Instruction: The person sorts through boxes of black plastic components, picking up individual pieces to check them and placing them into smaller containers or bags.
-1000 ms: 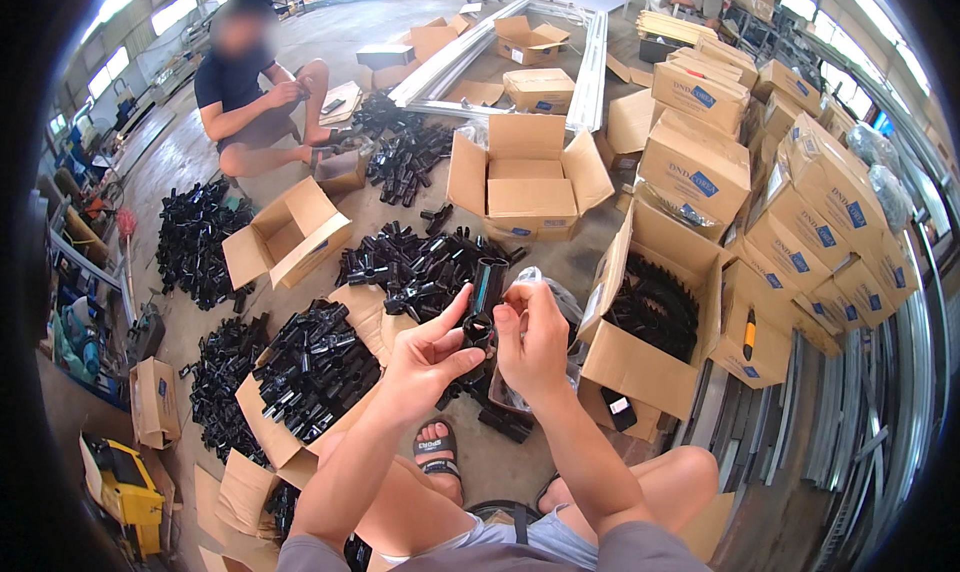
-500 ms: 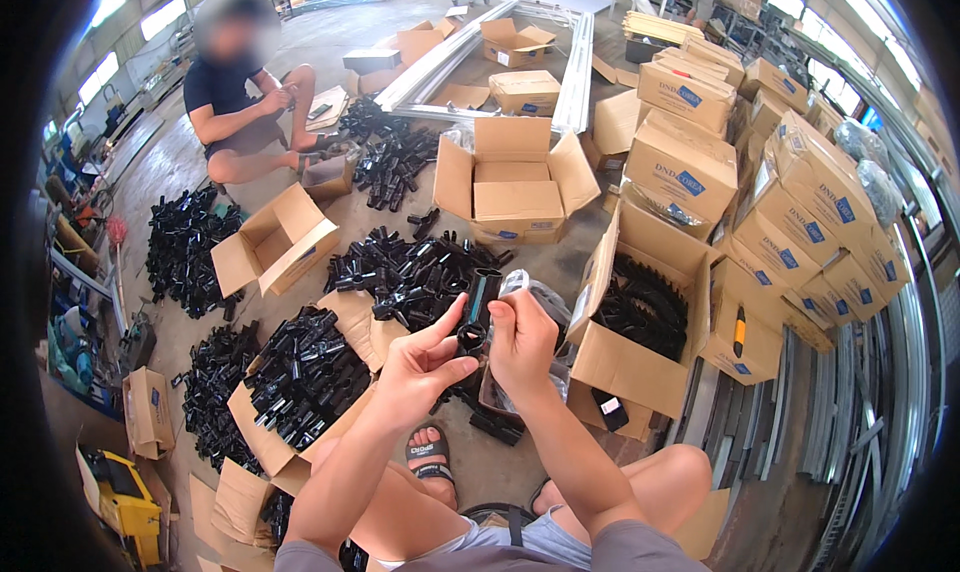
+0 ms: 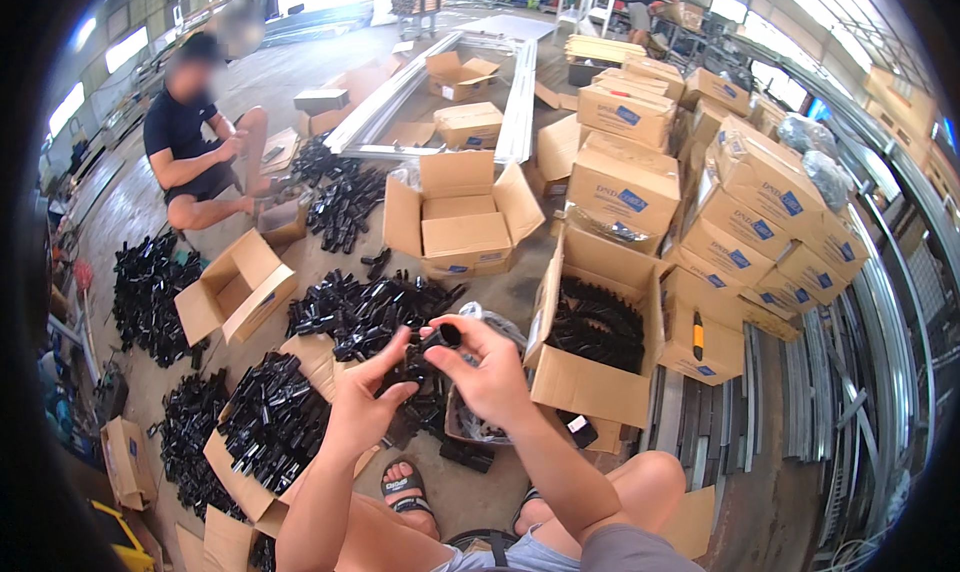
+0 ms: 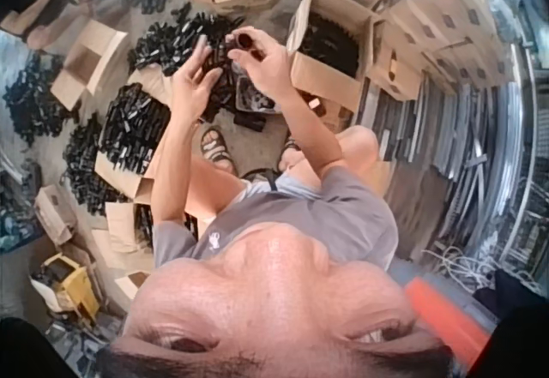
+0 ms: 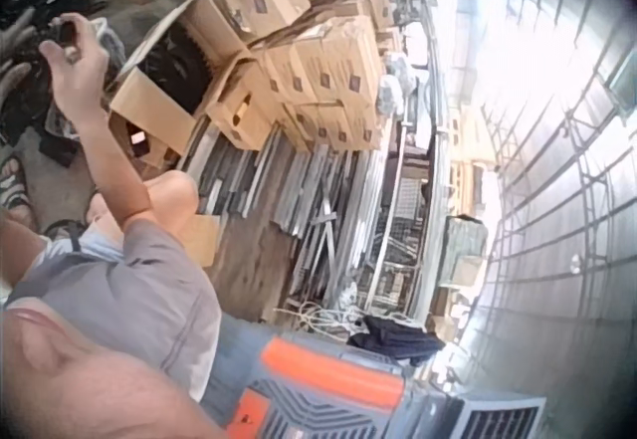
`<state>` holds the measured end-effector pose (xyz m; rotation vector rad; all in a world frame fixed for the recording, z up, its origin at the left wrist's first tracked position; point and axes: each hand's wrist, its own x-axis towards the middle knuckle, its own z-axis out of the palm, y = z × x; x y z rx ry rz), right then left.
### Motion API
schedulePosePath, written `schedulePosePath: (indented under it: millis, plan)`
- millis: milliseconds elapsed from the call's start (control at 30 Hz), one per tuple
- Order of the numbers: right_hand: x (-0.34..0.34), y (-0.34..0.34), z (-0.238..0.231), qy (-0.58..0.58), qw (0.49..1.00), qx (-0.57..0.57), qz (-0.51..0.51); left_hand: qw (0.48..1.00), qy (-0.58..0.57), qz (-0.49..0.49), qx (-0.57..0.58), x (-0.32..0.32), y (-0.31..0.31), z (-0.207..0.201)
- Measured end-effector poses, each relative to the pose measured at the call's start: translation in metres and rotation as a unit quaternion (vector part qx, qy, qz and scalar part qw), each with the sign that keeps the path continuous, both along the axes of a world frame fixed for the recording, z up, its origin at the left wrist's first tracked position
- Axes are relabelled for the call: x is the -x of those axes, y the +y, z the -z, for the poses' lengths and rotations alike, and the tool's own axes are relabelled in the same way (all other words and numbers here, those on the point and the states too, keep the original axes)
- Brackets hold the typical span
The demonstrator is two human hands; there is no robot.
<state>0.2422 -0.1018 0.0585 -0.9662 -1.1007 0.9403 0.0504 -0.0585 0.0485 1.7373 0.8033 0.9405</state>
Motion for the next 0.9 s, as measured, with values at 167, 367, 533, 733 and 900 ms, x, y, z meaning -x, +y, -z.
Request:
schedulePosePath:
  millis: [167, 367, 533, 733, 900]
  plan:
    - [0.023, -0.004, 0.017, -0.410, 0.856, -0.261, 0.175, 0.856, -0.188, 0.010, 0.481, 0.006, 0.008, 0.002]
    - [0.048, -0.012, 0.037, -0.388, 0.867, -0.299, 0.092, 0.846, -0.240, -0.052, 0.473, 0.008, 0.004, 0.005]
    - [0.034, -0.003, 0.026, -0.061, 0.981, -0.050, 0.177, 0.887, -0.163, 0.033, 0.431, 0.008, 0.003, -0.017]
    - [-0.016, 0.011, 0.028, 0.168, 0.974, 0.084, -0.124, 0.923, -0.017, 0.150, 0.353, 0.000, -0.003, -0.007]
    - [-0.018, 0.006, 0.031, 0.156, 0.979, 0.089, -0.092, 0.981, 0.089, 0.041, 0.167, -0.006, -0.003, 0.027]
